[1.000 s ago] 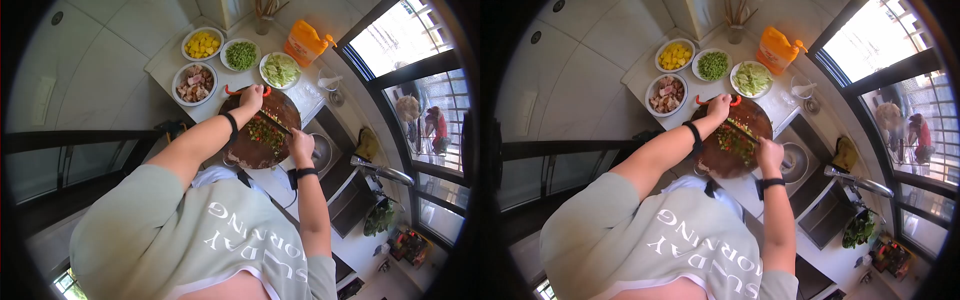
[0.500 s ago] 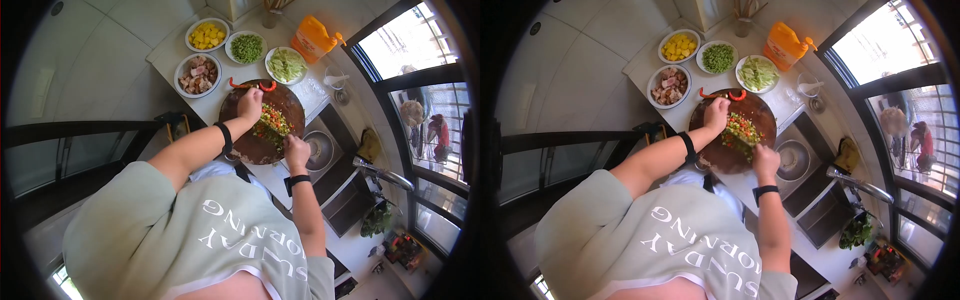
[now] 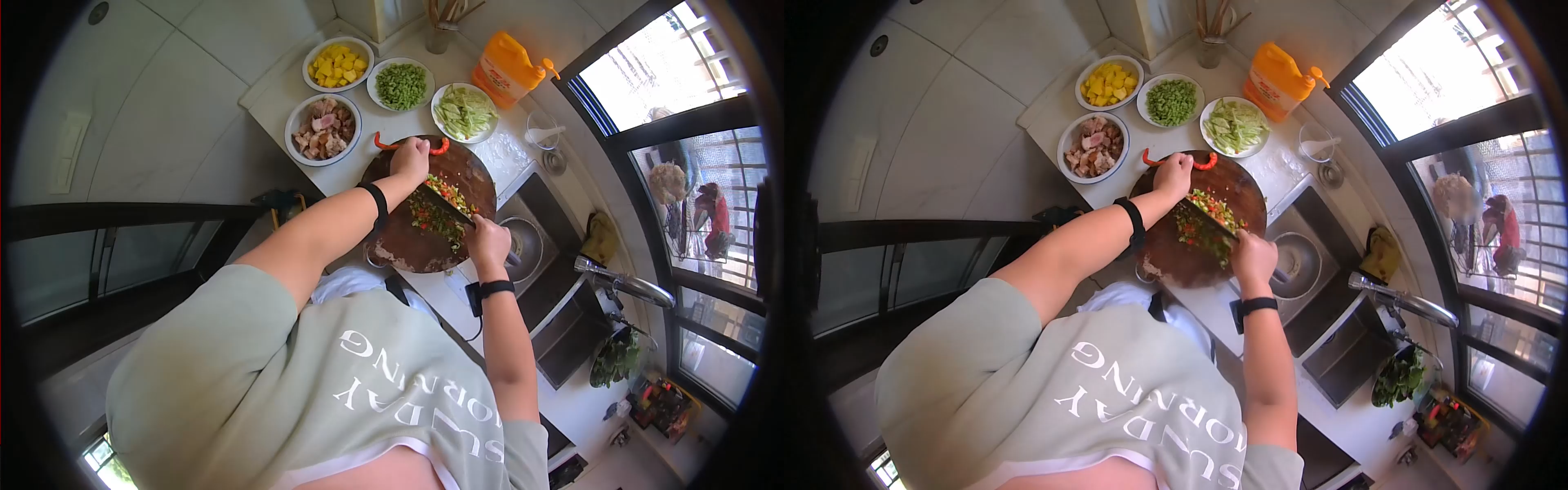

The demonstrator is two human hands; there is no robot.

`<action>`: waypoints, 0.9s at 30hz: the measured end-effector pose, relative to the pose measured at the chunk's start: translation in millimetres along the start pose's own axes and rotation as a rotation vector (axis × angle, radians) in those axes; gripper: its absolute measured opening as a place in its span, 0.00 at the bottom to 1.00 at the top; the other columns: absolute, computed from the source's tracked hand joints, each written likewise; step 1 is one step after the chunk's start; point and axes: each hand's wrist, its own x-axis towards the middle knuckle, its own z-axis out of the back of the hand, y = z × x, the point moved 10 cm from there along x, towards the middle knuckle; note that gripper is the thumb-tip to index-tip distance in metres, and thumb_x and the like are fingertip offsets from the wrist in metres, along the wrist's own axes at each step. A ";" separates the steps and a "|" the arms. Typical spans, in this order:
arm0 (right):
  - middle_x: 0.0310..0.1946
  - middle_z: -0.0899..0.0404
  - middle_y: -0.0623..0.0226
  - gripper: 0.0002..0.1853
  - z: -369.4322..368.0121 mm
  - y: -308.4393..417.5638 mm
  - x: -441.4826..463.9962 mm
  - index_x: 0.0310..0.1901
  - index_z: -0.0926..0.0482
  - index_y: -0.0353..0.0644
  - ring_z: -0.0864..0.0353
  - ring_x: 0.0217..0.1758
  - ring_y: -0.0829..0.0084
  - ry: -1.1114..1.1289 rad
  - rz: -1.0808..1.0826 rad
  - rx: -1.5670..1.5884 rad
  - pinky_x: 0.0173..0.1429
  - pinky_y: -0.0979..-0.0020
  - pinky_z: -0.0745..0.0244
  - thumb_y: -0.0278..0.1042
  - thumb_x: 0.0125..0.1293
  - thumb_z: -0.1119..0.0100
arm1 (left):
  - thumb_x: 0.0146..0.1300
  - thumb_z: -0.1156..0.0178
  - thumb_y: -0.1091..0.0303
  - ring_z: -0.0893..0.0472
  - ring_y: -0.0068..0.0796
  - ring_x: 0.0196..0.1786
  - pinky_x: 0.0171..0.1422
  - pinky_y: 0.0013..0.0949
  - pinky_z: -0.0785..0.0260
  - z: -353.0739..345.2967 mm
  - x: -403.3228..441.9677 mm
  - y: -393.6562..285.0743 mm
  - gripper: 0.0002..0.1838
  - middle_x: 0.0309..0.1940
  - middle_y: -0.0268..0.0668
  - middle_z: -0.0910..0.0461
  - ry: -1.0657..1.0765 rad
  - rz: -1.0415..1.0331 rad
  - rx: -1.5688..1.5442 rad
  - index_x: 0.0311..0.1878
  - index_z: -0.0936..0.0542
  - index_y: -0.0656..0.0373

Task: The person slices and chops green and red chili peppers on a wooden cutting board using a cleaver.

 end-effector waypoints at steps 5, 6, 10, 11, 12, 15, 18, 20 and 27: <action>0.29 0.17 0.65 0.07 -21.8 -5.8 -11.8 0.38 0.16 0.53 0.16 0.35 0.60 -0.055 -0.088 -0.072 0.42 0.56 0.27 0.39 0.58 0.34 | 0.71 0.50 0.53 0.19 0.54 0.46 0.50 0.52 0.28 -5.6 -7.5 -4.5 0.16 0.39 0.49 0.17 0.010 -0.081 -0.053 0.43 0.21 0.56; 0.29 0.17 0.65 0.07 -21.5 -0.4 -8.2 0.38 0.16 0.52 0.16 0.35 0.59 -0.047 -0.068 -0.094 0.41 0.56 0.27 0.39 0.58 0.34 | 0.72 0.50 0.53 0.18 0.54 0.46 0.50 0.52 0.28 -7.4 -0.6 23.8 0.16 0.38 0.48 0.16 -0.032 0.020 0.002 0.43 0.21 0.56; 0.30 0.16 0.63 0.08 1.7 -7.6 -4.7 0.39 0.17 0.51 0.16 0.36 0.57 0.029 -0.068 -0.041 0.41 0.55 0.27 0.42 0.61 0.36 | 0.71 0.50 0.53 0.19 0.55 0.45 0.50 0.53 0.29 -11.7 28.2 9.6 0.18 0.37 0.49 0.16 0.105 -0.082 -0.029 0.41 0.20 0.58; 0.30 0.16 0.63 0.08 11.9 -10.5 -6.4 0.39 0.17 0.51 0.16 0.36 0.57 0.029 -0.067 -0.039 0.41 0.55 0.27 0.42 0.61 0.36 | 0.70 0.50 0.54 0.19 0.55 0.45 0.50 0.53 0.29 7.5 32.6 14.5 0.18 0.37 0.49 0.16 0.031 -0.003 -0.057 0.39 0.20 0.59; 0.30 0.16 0.63 0.06 23.6 -19.7 -11.3 0.37 0.17 0.50 0.16 0.36 0.56 0.037 -0.123 -0.040 0.40 0.54 0.27 0.40 0.62 0.38 | 0.69 0.49 0.54 0.19 0.56 0.44 0.50 0.53 0.29 25.3 30.8 24.2 0.18 0.37 0.50 0.16 -0.041 0.081 -0.084 0.38 0.19 0.60; 0.32 0.15 0.61 0.07 35.9 -46.6 -19.9 0.37 0.18 0.48 0.16 0.38 0.55 0.072 -0.306 -0.012 0.42 0.52 0.26 0.38 0.65 0.43 | 0.65 0.46 0.57 0.18 0.53 0.45 0.53 0.52 0.28 34.0 27.7 67.6 0.15 0.38 0.49 0.17 -0.013 0.104 0.249 0.38 0.18 0.58; 0.37 0.15 0.57 0.09 17.9 -67.2 -31.0 0.43 0.17 0.49 0.16 0.43 0.53 0.096 -0.489 0.019 0.45 0.51 0.23 0.38 0.67 0.46 | 0.65 0.45 0.60 0.19 0.48 0.47 0.55 0.47 0.27 23.4 1.3 81.7 0.11 0.41 0.47 0.18 -0.052 0.044 0.405 0.38 0.17 0.53; 0.42 0.15 0.55 0.14 -4.8 -69.5 -40.7 0.52 0.18 0.51 0.16 0.45 0.51 0.129 -0.549 0.032 0.49 0.52 0.22 0.38 0.68 0.48 | 0.64 0.43 0.64 0.20 0.48 0.51 0.59 0.45 0.27 8.6 -23.3 70.2 0.09 0.45 0.45 0.20 0.001 0.040 0.284 0.41 0.17 0.52; 0.39 0.16 0.48 0.15 -32.3 -1.4 -42.0 0.53 0.20 0.44 0.17 0.43 0.47 0.118 -0.471 0.227 0.48 0.50 0.23 0.33 0.66 0.46 | 0.65 0.45 0.67 0.20 0.48 0.53 0.59 0.46 0.27 -32.1 -64.1 48.0 0.09 0.49 0.43 0.20 0.247 0.003 0.127 0.44 0.18 0.53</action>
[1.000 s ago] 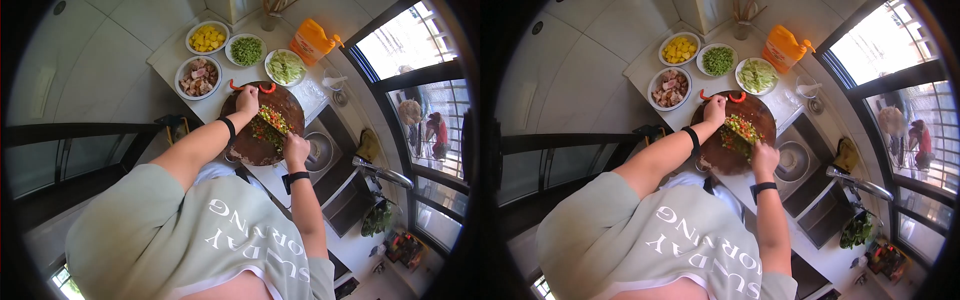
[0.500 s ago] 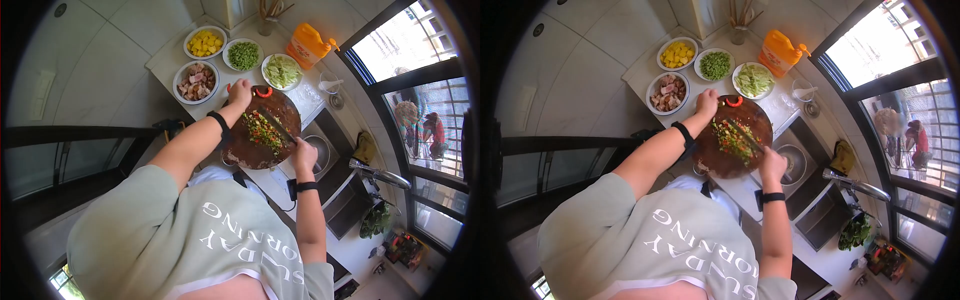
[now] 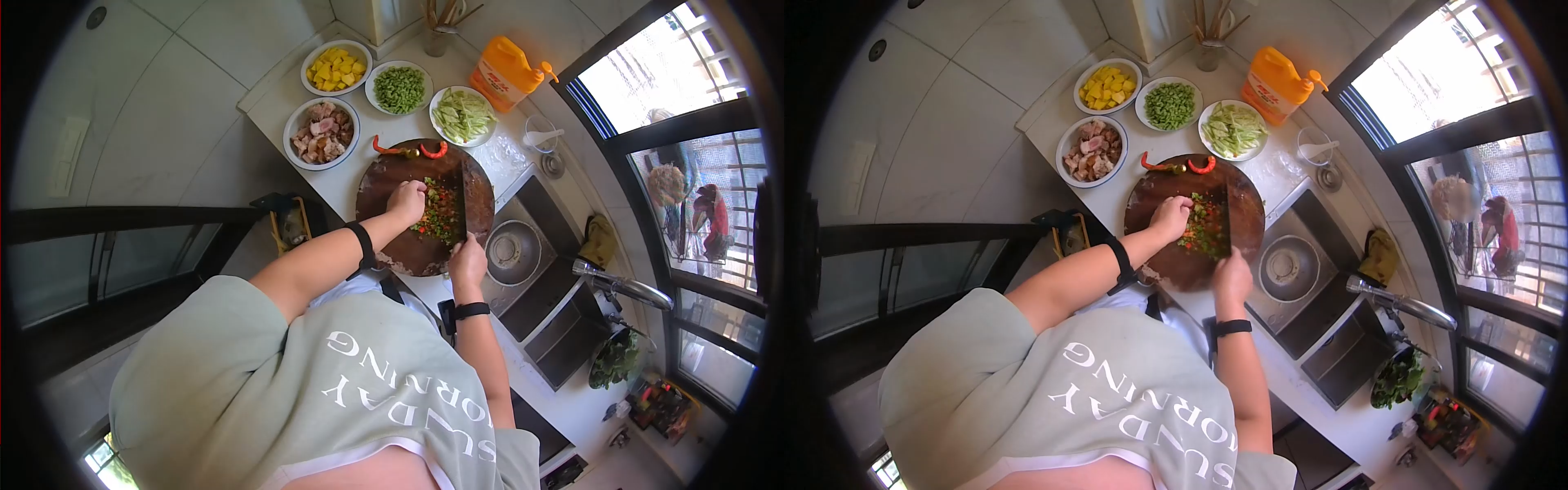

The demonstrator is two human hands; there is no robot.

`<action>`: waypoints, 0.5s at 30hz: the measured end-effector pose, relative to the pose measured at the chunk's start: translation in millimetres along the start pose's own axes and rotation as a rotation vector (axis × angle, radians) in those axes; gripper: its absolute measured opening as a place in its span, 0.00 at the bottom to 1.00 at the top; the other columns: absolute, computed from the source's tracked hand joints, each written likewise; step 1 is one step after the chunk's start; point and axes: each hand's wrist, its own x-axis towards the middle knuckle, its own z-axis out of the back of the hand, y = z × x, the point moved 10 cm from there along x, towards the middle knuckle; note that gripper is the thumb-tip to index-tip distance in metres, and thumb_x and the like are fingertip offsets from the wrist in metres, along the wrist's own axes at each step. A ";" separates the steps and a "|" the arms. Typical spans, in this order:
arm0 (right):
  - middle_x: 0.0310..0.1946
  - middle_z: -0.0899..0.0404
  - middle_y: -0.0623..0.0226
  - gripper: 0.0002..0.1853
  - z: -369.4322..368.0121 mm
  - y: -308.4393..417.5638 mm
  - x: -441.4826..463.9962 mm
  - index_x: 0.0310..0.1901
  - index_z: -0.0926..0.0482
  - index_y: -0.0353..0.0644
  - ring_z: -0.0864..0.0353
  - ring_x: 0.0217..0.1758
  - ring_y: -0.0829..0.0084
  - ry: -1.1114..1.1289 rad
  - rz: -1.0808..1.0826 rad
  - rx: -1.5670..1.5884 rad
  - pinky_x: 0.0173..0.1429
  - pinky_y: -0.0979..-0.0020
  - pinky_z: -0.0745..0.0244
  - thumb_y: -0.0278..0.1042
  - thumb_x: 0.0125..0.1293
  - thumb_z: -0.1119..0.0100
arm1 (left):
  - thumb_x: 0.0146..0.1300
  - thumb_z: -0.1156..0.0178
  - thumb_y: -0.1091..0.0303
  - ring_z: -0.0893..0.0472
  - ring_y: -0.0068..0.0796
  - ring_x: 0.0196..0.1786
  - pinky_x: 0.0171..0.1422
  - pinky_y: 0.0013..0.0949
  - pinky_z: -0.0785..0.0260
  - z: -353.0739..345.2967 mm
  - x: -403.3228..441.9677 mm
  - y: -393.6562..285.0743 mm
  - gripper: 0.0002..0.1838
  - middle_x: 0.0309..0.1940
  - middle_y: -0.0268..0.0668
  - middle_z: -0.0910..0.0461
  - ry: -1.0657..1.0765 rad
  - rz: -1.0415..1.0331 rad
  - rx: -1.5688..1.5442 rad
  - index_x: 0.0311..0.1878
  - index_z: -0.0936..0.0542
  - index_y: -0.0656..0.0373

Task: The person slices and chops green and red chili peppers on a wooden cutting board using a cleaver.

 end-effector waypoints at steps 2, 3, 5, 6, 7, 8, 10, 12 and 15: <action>0.38 0.17 0.48 0.15 11.3 18.1 -9.5 0.53 0.21 0.44 0.17 0.42 0.45 -0.038 0.054 0.051 0.47 0.49 0.23 0.33 0.66 0.46 | 0.65 0.45 0.68 0.21 0.49 0.52 0.59 0.45 0.28 16.5 -3.7 -9.5 0.09 0.46 0.44 0.20 -0.053 -0.063 -0.002 0.44 0.18 0.54; 0.37 0.17 0.47 0.15 13.0 27.4 -14.8 0.53 0.21 0.43 0.17 0.42 0.45 -0.026 0.079 0.098 0.47 0.48 0.23 0.33 0.66 0.45 | 0.65 0.45 0.68 0.21 0.48 0.50 0.58 0.44 0.28 41.1 -5.5 -16.3 0.08 0.44 0.44 0.21 -0.185 -0.117 -0.044 0.44 0.18 0.54; 0.36 0.17 0.44 0.15 4.5 43.6 -23.9 0.53 0.22 0.41 0.18 0.41 0.43 0.047 0.127 0.161 0.47 0.47 0.24 0.33 0.66 0.45 | 0.64 0.44 0.69 0.21 0.45 0.46 0.55 0.42 0.28 74.4 -2.5 -11.9 0.07 0.41 0.44 0.22 -0.345 -0.167 -0.148 0.43 0.18 0.55; 0.34 0.18 0.43 0.15 -5.9 52.0 -27.6 0.52 0.22 0.40 0.18 0.40 0.42 0.123 0.123 0.185 0.46 0.47 0.24 0.32 0.65 0.45 | 0.64 0.43 0.70 0.21 0.43 0.44 0.54 0.41 0.27 85.1 2.8 -4.8 0.07 0.40 0.43 0.23 -0.372 -0.163 -0.210 0.43 0.18 0.55; 0.32 0.18 0.44 0.14 -18.4 60.7 -31.9 0.50 0.21 0.40 0.18 0.38 0.43 0.113 0.189 0.197 0.45 0.48 0.23 0.32 0.64 0.46 | 0.65 0.44 0.71 0.21 0.37 0.42 0.51 0.37 0.27 95.5 4.0 0.6 0.07 0.40 0.41 0.23 -0.411 -0.143 -0.308 0.43 0.19 0.57; 0.30 0.18 0.46 0.14 -33.6 68.3 -34.3 0.48 0.20 0.40 0.18 0.35 0.45 0.099 0.257 0.209 0.44 0.49 0.22 0.32 0.63 0.47 | 0.66 0.45 0.72 0.20 0.34 0.41 0.49 0.35 0.27 108.5 3.3 -1.1 0.06 0.40 0.40 0.22 -0.461 -0.189 -0.349 0.42 0.19 0.60; 0.31 0.17 0.45 0.11 -60.3 79.9 -36.7 0.43 0.20 0.38 0.18 0.35 0.44 0.173 0.317 0.213 0.44 0.48 0.23 0.32 0.63 0.48 | 0.68 0.45 0.72 0.21 0.27 0.39 0.48 0.31 0.28 120.1 10.2 10.7 0.08 0.40 0.37 0.18 -0.484 -0.198 -0.427 0.45 0.19 0.61; 0.31 0.17 0.44 0.10 -71.1 76.0 -34.5 0.39 0.21 0.37 0.18 0.35 0.44 0.181 0.301 0.217 0.44 0.48 0.23 0.32 0.63 0.48 | 0.68 0.46 0.72 0.22 0.25 0.38 0.47 0.30 0.29 127.4 10.9 20.8 0.09 0.41 0.37 0.18 -0.461 -0.155 -0.391 0.47 0.20 0.62; 0.32 0.19 0.40 0.10 -62.9 45.4 -30.9 0.41 0.22 0.34 0.19 0.39 0.39 0.117 0.170 0.365 0.46 0.47 0.24 0.32 0.63 0.44 | 0.67 0.45 0.73 0.24 0.24 0.37 0.45 0.29 0.29 140.0 -3.2 20.6 0.08 0.39 0.35 0.20 -0.511 -0.214 -0.340 0.45 0.20 0.62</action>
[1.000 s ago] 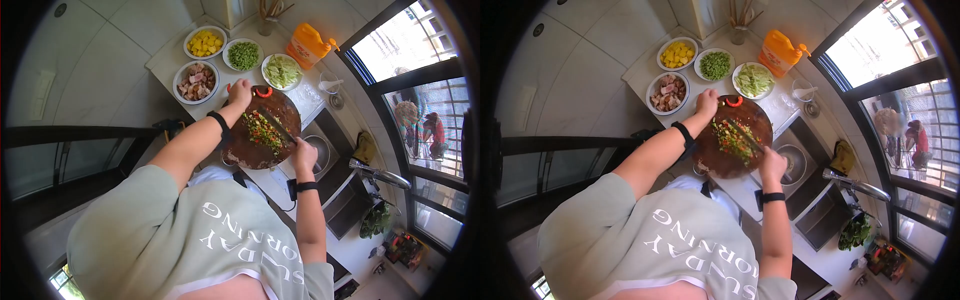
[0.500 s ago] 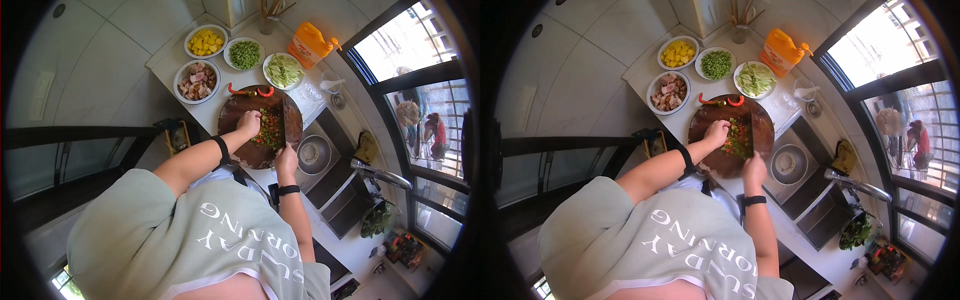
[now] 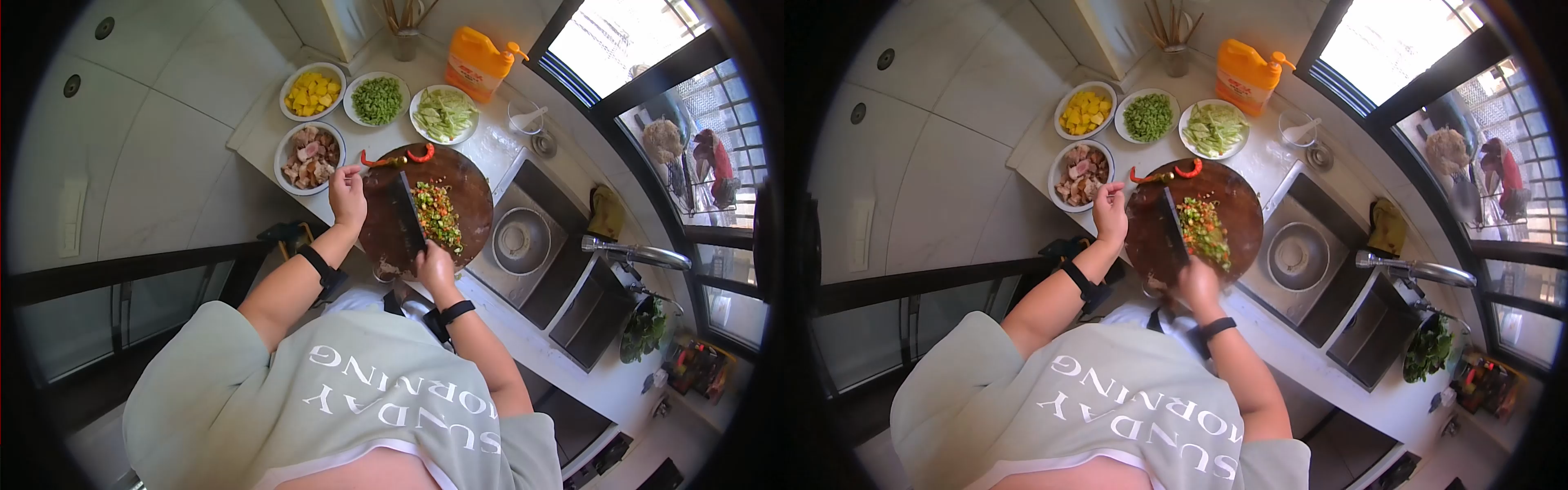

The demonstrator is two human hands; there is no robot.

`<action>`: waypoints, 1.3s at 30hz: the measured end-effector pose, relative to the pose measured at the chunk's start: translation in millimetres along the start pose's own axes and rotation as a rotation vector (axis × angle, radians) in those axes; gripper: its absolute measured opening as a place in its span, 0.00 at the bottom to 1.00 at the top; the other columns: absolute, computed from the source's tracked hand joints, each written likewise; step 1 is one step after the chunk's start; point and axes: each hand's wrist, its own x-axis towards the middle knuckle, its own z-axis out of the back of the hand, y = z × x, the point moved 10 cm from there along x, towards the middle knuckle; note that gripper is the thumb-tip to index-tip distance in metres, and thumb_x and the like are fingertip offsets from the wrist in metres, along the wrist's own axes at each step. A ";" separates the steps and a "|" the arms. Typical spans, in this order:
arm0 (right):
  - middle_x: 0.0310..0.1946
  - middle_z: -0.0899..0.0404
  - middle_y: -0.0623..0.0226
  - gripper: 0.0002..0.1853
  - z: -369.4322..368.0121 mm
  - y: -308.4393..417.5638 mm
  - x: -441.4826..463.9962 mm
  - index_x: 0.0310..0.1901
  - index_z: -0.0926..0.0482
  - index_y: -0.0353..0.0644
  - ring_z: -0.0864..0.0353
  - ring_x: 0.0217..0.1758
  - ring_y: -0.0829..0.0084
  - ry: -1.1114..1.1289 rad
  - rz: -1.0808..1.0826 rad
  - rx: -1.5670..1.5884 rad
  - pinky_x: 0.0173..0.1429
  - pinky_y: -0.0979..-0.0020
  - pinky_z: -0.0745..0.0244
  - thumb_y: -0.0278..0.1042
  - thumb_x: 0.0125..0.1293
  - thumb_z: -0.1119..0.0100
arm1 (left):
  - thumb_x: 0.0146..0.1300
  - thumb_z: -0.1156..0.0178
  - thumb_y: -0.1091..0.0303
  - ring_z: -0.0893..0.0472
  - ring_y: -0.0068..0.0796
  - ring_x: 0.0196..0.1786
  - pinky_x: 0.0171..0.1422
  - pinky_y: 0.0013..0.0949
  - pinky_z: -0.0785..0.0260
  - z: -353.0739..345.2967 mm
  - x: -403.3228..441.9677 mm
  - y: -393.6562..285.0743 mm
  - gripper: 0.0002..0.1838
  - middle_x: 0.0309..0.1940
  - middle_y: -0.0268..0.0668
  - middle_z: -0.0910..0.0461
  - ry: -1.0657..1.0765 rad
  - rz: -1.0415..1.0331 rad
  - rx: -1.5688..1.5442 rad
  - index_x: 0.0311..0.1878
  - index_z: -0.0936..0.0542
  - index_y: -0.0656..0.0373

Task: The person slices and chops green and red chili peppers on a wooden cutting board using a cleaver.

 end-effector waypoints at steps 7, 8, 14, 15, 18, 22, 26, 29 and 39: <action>0.26 0.21 0.42 0.10 115.8 5.6 -6.0 0.39 0.20 0.33 0.19 0.31 0.42 -0.198 0.063 0.022 0.37 0.53 0.26 0.31 0.63 0.43 | 0.52 0.39 0.73 0.24 0.37 0.36 0.43 0.40 0.31 -66.0 -129.0 -103.3 0.07 0.33 0.35 0.24 0.648 -0.677 0.090 0.36 0.20 0.54; 0.29 0.20 0.42 0.10 130.8 0.5 -4.3 0.40 0.20 0.34 0.19 0.35 0.42 -0.183 0.010 0.027 0.39 0.52 0.26 0.31 0.63 0.44 | 0.51 0.39 0.70 0.25 0.36 0.38 0.46 0.40 0.32 -84.7 -159.1 -111.9 0.06 0.31 0.33 0.24 0.781 -0.795 0.132 0.34 0.20 0.53; 0.25 0.21 0.45 0.10 181.4 -34.6 -9.7 0.41 0.19 0.34 0.19 0.30 0.47 -0.243 -0.161 0.181 0.36 0.56 0.27 0.31 0.65 0.45 | 0.56 0.43 0.63 0.26 0.31 0.46 0.57 0.38 0.39 -170.2 -283.0 -106.4 0.05 0.28 0.28 0.24 1.031 -1.393 0.359 0.30 0.21 0.50; 0.24 0.21 0.47 0.10 185.4 -34.1 -15.8 0.42 0.20 0.33 0.19 0.28 0.52 -0.245 -0.199 0.209 0.35 0.58 0.27 0.31 0.65 0.45 | 0.58 0.44 0.62 0.26 0.31 0.48 0.60 0.39 0.41 -177.5 -294.5 -101.2 0.07 0.28 0.27 0.23 1.032 -1.482 0.434 0.30 0.20 0.51; 0.23 0.22 0.51 0.11 187.7 -35.3 -30.6 0.43 0.20 0.33 0.21 0.24 0.60 -0.263 -0.222 0.282 0.34 0.62 0.28 0.31 0.65 0.45 | 0.58 0.44 0.62 0.26 0.32 0.51 0.65 0.40 0.42 -189.1 -309.6 -88.2 0.09 0.30 0.28 0.20 1.009 -1.609 0.518 0.30 0.17 0.52; 0.22 0.22 0.55 0.10 183.8 -46.1 -40.5 0.44 0.20 0.33 0.24 0.23 0.67 -0.284 -0.211 0.323 0.34 0.65 0.29 0.29 0.66 0.45 | 0.57 0.44 0.62 0.26 0.33 0.50 0.67 0.41 0.42 -191.3 -314.1 -79.5 0.10 0.29 0.28 0.19 1.006 -1.676 0.502 0.28 0.15 0.52; 0.21 0.23 0.56 0.10 190.5 -49.0 -43.5 0.43 0.20 0.33 0.26 0.23 0.67 -0.275 -0.243 0.308 0.33 0.65 0.29 0.29 0.65 0.45 | 0.56 0.44 0.63 0.26 0.33 0.50 0.65 0.42 0.41 -189.7 -311.1 -83.8 0.09 0.28 0.29 0.19 1.033 -1.579 0.465 0.28 0.15 0.52; 0.21 0.24 0.53 0.09 198.1 -61.9 -43.8 0.42 0.20 0.34 0.27 0.21 0.63 -0.278 -0.221 0.302 0.32 0.65 0.30 0.29 0.64 0.44 | 0.53 0.42 0.65 0.25 0.35 0.48 0.59 0.42 0.38 -176.3 -267.5 -119.0 0.06 0.28 0.31 0.19 0.982 -1.304 0.434 0.28 0.16 0.51; 0.35 0.15 0.59 0.10 131.0 -33.7 -39.9 0.44 0.15 0.51 0.16 0.38 0.54 0.205 0.373 -0.465 0.42 0.56 0.23 0.33 0.63 0.42 | 0.58 0.43 0.75 0.19 0.33 0.36 0.43 0.36 0.27 -46.7 -61.2 -81.6 0.10 0.34 0.33 0.17 0.336 -0.417 0.178 0.41 0.17 0.55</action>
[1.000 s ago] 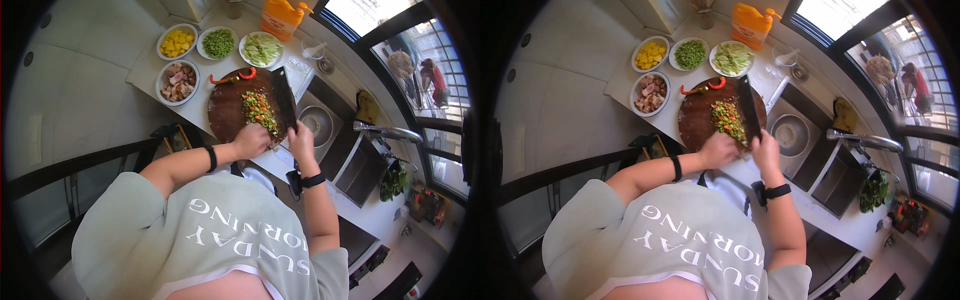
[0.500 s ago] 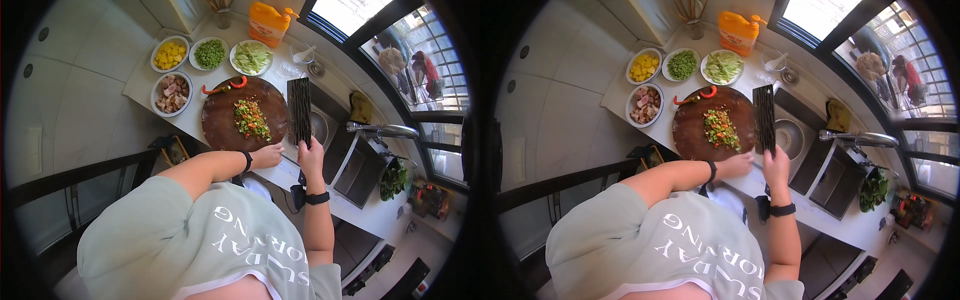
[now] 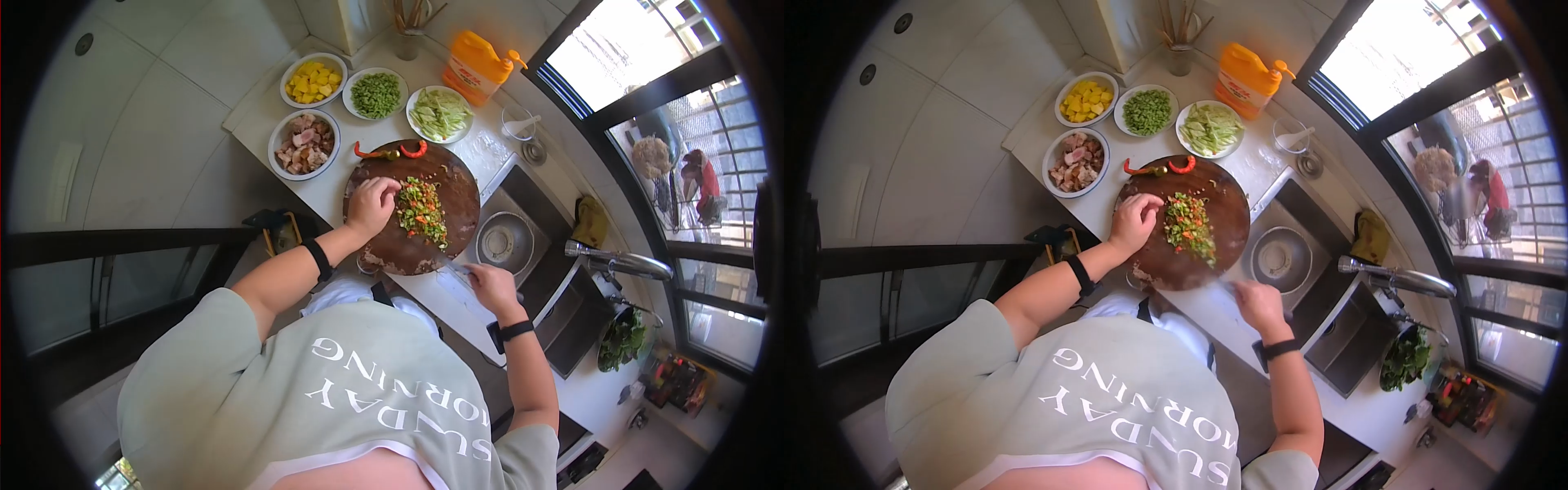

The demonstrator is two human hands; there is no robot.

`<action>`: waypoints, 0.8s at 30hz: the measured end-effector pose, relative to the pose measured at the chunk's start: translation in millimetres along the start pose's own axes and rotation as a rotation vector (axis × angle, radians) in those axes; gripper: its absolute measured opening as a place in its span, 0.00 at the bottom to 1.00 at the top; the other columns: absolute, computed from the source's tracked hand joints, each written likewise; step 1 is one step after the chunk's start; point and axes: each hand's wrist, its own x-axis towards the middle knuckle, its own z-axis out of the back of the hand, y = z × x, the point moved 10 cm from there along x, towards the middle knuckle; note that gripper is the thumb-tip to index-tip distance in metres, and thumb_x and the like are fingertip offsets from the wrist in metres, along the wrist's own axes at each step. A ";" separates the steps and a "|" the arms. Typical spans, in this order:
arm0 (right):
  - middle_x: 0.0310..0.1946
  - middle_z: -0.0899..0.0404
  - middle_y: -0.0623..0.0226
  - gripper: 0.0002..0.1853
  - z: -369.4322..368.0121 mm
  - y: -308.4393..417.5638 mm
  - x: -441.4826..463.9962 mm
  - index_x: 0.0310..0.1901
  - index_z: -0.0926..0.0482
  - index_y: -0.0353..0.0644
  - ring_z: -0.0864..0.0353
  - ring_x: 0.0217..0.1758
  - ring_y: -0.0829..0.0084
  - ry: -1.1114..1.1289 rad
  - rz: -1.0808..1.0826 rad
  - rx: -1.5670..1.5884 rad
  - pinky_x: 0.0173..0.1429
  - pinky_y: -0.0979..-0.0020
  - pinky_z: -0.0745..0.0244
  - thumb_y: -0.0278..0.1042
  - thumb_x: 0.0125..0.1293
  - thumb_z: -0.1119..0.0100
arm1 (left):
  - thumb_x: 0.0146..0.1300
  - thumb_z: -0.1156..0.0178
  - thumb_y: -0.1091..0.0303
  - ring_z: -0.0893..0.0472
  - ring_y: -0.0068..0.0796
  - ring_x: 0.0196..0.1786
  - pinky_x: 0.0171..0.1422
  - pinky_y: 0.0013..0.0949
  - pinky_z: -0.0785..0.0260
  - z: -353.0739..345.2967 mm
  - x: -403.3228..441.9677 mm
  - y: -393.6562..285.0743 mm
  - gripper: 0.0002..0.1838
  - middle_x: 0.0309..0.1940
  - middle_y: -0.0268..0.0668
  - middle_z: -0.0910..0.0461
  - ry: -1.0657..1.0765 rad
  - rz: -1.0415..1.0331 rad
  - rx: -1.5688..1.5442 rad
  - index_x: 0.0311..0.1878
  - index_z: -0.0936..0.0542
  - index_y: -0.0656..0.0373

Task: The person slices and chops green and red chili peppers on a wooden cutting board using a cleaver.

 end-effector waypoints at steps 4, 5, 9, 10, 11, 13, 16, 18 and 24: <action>0.30 0.17 0.67 0.09 -22.9 11.2 52.3 0.40 0.14 0.55 0.17 0.35 0.61 0.117 0.214 -0.213 0.40 0.58 0.25 0.33 0.62 0.43 | 0.67 0.44 0.69 0.20 0.21 0.29 0.37 0.29 0.26 -47.5 -39.1 38.4 0.08 0.28 0.33 0.17 0.342 0.349 -0.242 0.38 0.17 0.59; 0.28 0.18 0.69 0.09 -21.0 12.0 65.7 0.39 0.14 0.56 0.17 0.35 0.63 0.088 0.274 -0.259 0.42 0.60 0.27 0.33 0.61 0.43 | 0.68 0.45 0.68 0.21 0.20 0.29 0.36 0.27 0.27 -67.7 -54.6 52.6 0.08 0.28 0.33 0.18 0.420 0.474 -0.382 0.38 0.17 0.59; 0.26 0.21 0.72 0.07 16.6 20.1 95.0 0.35 0.15 0.57 0.19 0.36 0.66 -0.022 0.261 -0.297 0.48 0.62 0.32 0.32 0.59 0.42 | 0.73 0.48 0.65 0.25 0.15 0.28 0.33 0.23 0.33 -89.5 -57.6 58.1 0.12 0.25 0.28 0.22 0.384 0.636 -0.652 0.36 0.19 0.59; 0.26 0.21 0.72 0.07 17.5 24.2 94.7 0.35 0.15 0.57 0.19 0.36 0.66 -0.010 0.269 -0.291 0.48 0.62 0.32 0.32 0.59 0.42 | 0.73 0.49 0.65 0.26 0.15 0.28 0.32 0.23 0.34 -79.1 -44.0 51.0 0.13 0.24 0.28 0.23 0.255 0.612 -0.701 0.35 0.19 0.59; 0.26 0.22 0.72 0.06 28.9 24.6 94.9 0.32 0.16 0.56 0.19 0.36 0.67 -0.095 0.234 -0.224 0.47 0.62 0.32 0.32 0.58 0.42 | 0.74 0.49 0.64 0.27 0.13 0.28 0.32 0.24 0.36 -68.7 -32.6 46.8 0.14 0.23 0.27 0.24 0.143 0.612 -0.638 0.35 0.20 0.58; 0.25 0.22 0.71 0.04 27.0 14.4 96.4 0.28 0.19 0.54 0.19 0.34 0.66 -0.212 0.185 -0.173 0.45 0.62 0.33 0.31 0.56 0.41 | 0.73 0.49 0.64 0.25 0.18 0.29 0.34 0.27 0.34 -74.6 -13.4 52.1 0.13 0.24 0.29 0.23 0.059 0.587 -0.489 0.35 0.20 0.58; 0.27 0.20 0.70 0.09 -0.5 8.4 103.8 0.40 0.14 0.57 0.18 0.35 0.66 -0.178 0.068 -0.290 0.45 0.61 0.32 0.33 0.58 0.38 | 0.70 0.45 0.60 0.17 0.46 0.39 0.45 0.44 0.27 -57.1 -2.8 66.7 0.11 0.32 0.41 0.16 -0.056 0.544 -0.111 0.39 0.19 0.55; 0.28 0.20 0.69 0.09 6.5 8.0 107.8 0.41 0.14 0.56 0.17 0.36 0.63 -0.140 0.046 -0.355 0.45 0.59 0.30 0.35 0.58 0.37 | 0.71 0.45 0.58 0.17 0.44 0.38 0.44 0.43 0.27 -60.5 1.8 79.5 0.13 0.31 0.41 0.17 -0.029 0.593 -0.082 0.41 0.19 0.56; 0.25 0.20 0.68 0.02 12.4 -12.4 98.1 0.30 0.18 0.52 0.18 0.31 0.60 -0.268 0.037 -0.108 0.39 0.58 0.29 0.36 0.58 0.39 | 0.71 0.46 0.54 0.17 0.43 0.36 0.42 0.43 0.27 -74.8 31.3 60.8 0.16 0.33 0.42 0.16 -0.078 0.524 -0.160 0.43 0.20 0.59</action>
